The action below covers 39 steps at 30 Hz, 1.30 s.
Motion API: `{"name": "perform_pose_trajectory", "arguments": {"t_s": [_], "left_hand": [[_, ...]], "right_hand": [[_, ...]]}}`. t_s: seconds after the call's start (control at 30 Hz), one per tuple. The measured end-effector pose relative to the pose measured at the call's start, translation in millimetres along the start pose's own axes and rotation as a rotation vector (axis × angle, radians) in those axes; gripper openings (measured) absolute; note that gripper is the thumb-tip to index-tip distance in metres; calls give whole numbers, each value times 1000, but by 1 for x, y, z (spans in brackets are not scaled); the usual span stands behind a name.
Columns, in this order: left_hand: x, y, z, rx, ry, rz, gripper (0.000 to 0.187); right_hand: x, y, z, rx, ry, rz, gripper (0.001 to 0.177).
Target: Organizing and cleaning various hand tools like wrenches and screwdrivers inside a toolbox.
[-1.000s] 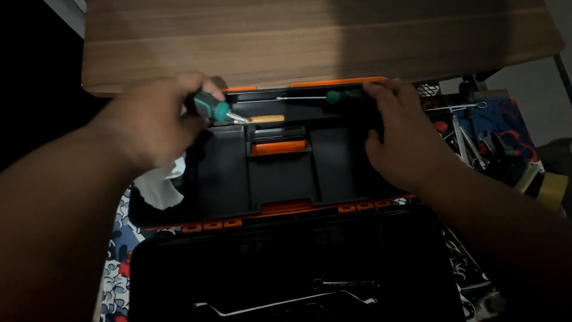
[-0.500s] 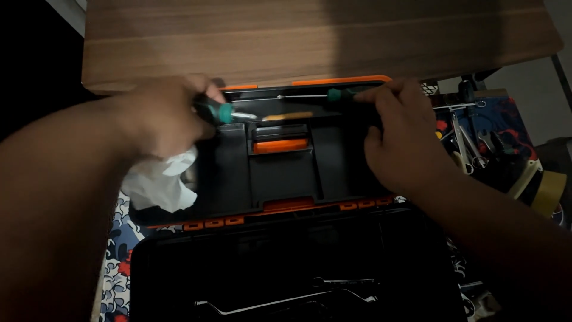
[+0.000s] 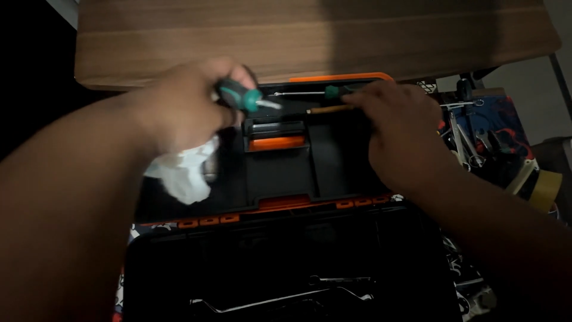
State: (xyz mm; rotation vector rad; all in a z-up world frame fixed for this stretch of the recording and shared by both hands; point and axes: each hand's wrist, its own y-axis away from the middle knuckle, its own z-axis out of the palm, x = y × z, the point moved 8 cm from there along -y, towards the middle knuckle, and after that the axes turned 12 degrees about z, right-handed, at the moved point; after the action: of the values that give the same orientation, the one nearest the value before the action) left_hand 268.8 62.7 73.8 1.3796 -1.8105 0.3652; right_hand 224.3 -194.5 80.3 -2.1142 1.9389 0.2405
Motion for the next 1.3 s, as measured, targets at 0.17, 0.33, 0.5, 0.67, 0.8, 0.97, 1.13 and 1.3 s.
{"name": "perform_pose_trajectory", "arguments": {"t_s": [0.17,0.33,0.5,0.67,0.8,0.97,1.13,1.3], "left_hand": [[8,29,-19,20,-155,-212,34],[1,25,-17,57,-233,-159,35],[20,20,-9,0,-366,-36,42],[30,9,-1,5,-588,6,50],[28,1,10,35,-661,85,60],[29,-3,12,57,-646,108,55],[29,2,10,85,-379,48,53],[17,3,18,82,-39,42,36]], "right_hand": [[-29,0,5,6,114,-315,71],[-22,-3,8,1,243,-267,63],[0,-7,6,-2,305,-93,56],[10,-7,10,-87,378,10,63],[15,-2,11,-67,371,-2,64],[12,-2,8,-78,310,29,65],[8,0,5,-76,276,33,63],[11,2,8,-70,290,24,65]]}}
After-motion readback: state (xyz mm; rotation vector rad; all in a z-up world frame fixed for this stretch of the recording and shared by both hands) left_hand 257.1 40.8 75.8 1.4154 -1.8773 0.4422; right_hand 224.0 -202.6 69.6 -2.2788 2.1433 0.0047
